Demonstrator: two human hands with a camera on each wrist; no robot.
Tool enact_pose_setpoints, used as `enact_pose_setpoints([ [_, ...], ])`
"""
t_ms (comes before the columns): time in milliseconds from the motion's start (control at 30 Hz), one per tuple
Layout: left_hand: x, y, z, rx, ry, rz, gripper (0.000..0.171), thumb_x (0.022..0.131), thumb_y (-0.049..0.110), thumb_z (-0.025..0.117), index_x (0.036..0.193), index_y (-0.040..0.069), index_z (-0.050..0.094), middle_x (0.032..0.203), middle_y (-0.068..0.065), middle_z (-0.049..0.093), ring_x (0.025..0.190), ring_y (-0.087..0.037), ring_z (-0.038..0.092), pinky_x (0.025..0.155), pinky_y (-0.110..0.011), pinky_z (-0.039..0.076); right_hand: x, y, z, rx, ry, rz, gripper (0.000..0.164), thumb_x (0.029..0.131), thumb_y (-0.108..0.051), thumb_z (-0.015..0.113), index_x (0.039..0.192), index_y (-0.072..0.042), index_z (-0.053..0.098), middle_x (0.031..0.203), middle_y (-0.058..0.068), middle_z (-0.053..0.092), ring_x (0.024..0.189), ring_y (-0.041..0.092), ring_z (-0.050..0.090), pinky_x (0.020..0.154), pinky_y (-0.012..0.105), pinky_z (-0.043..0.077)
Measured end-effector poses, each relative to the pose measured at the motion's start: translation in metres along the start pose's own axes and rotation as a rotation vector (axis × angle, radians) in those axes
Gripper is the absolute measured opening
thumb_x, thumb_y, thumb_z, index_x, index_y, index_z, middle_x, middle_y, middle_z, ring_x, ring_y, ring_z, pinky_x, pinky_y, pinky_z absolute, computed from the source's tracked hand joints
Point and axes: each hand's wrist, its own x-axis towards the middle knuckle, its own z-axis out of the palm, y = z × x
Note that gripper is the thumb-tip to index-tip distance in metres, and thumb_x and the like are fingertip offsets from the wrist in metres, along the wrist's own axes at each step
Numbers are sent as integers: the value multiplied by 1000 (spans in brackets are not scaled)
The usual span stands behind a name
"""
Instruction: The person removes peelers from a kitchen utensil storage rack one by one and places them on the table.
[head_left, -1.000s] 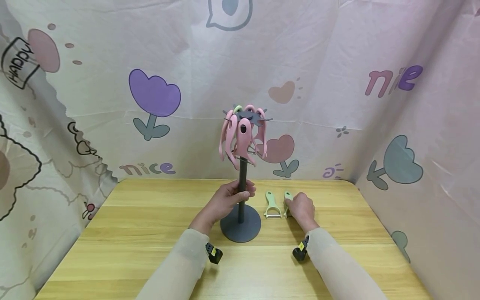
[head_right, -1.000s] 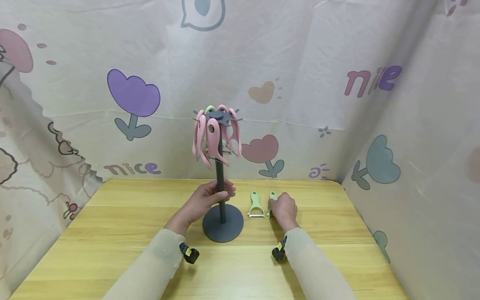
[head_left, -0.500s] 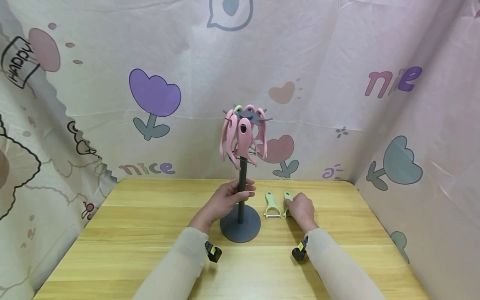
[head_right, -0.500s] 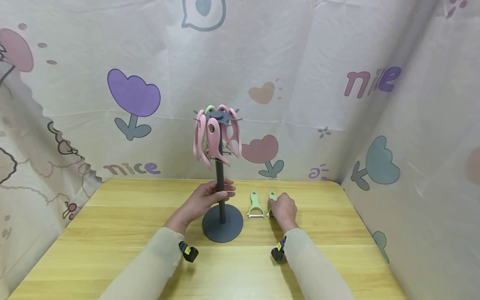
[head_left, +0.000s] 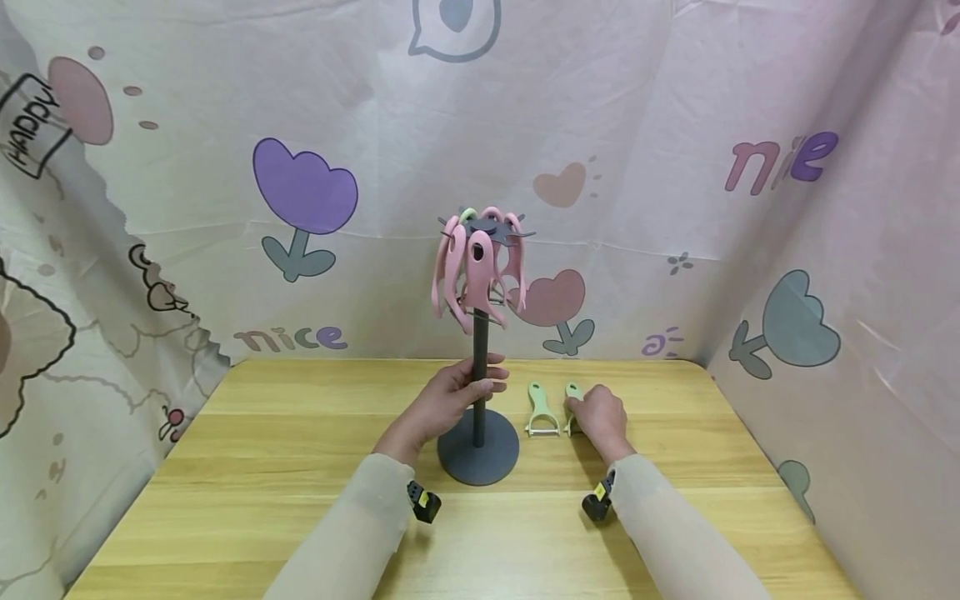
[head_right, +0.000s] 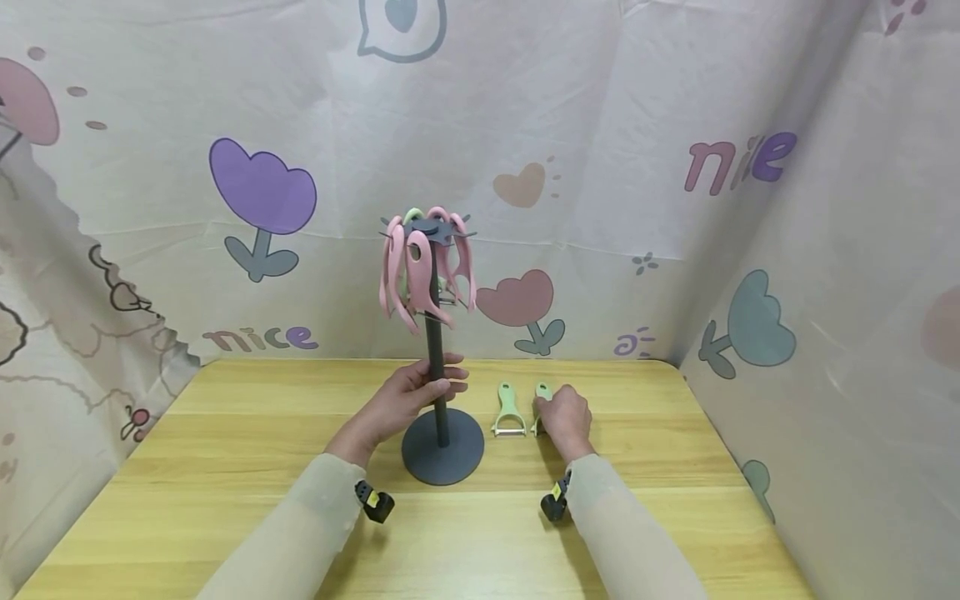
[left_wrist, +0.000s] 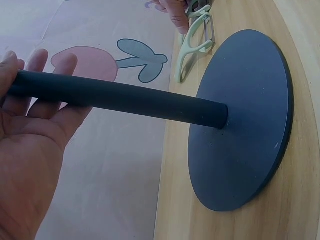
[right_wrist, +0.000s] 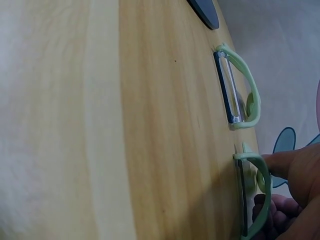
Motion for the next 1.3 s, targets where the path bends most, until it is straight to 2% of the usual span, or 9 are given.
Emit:
enact_pose_setpoints([
  [567, -5, -4, 2, -25, 50, 6, 39, 107, 20, 63, 147, 18, 60, 135, -11, 70, 127, -27, 69, 112, -46, 52, -1, -1, 2, 6, -6, -2, 52, 96, -30, 71, 54, -17, 43, 49, -6, 35, 46, 12, 34, 45, 27, 30],
  [700, -5, -4, 4, -14, 91, 7, 39, 106, 21, 65, 145, 19, 62, 132, -10, 72, 122, -26, 72, 110, -46, 55, -1, -1, 3, 7, -3, -6, 52, 97, -30, 70, 54, -18, 42, 49, -6, 35, 45, 12, 34, 45, 27, 30],
  [833, -6, -4, 8, 38, 165, -9, 39, 103, 25, 71, 142, 22, 66, 127, -5, 75, 113, -25, 73, 106, -47, 57, -2, -2, 3, 10, -5, -2, 52, 97, -30, 70, 55, -17, 43, 49, -6, 35, 46, 12, 35, 45, 27, 31],
  [1000, -7, -4, 11, 67, 238, -10, 39, 99, 26, 76, 137, 23, 70, 121, -1, 77, 112, -26, 74, 103, -48, 59, -2, -1, 1, 5, -9, 2, 50, 96, -30, 70, 55, -17, 44, 49, -5, 37, 46, 12, 37, 46, 27, 31],
  [1167, -7, -5, 13, 77, 261, 9, 37, 98, 25, 77, 135, 22, 72, 119, 0, 78, 113, -22, 75, 103, -48, 59, -1, 0, 1, -3, -7, 2, 50, 96, -31, 70, 56, -17, 44, 49, -5, 36, 47, 13, 37, 46, 28, 32],
  [1300, -7, -5, 12, 91, 243, 29, 35, 100, 27, 74, 135, 20, 72, 124, -5, 77, 113, -22, 75, 104, -48, 58, 0, 1, 2, -7, 0, -3, 51, 96, -31, 70, 55, -17, 42, 50, -5, 34, 47, 13, 35, 47, 28, 31],
])
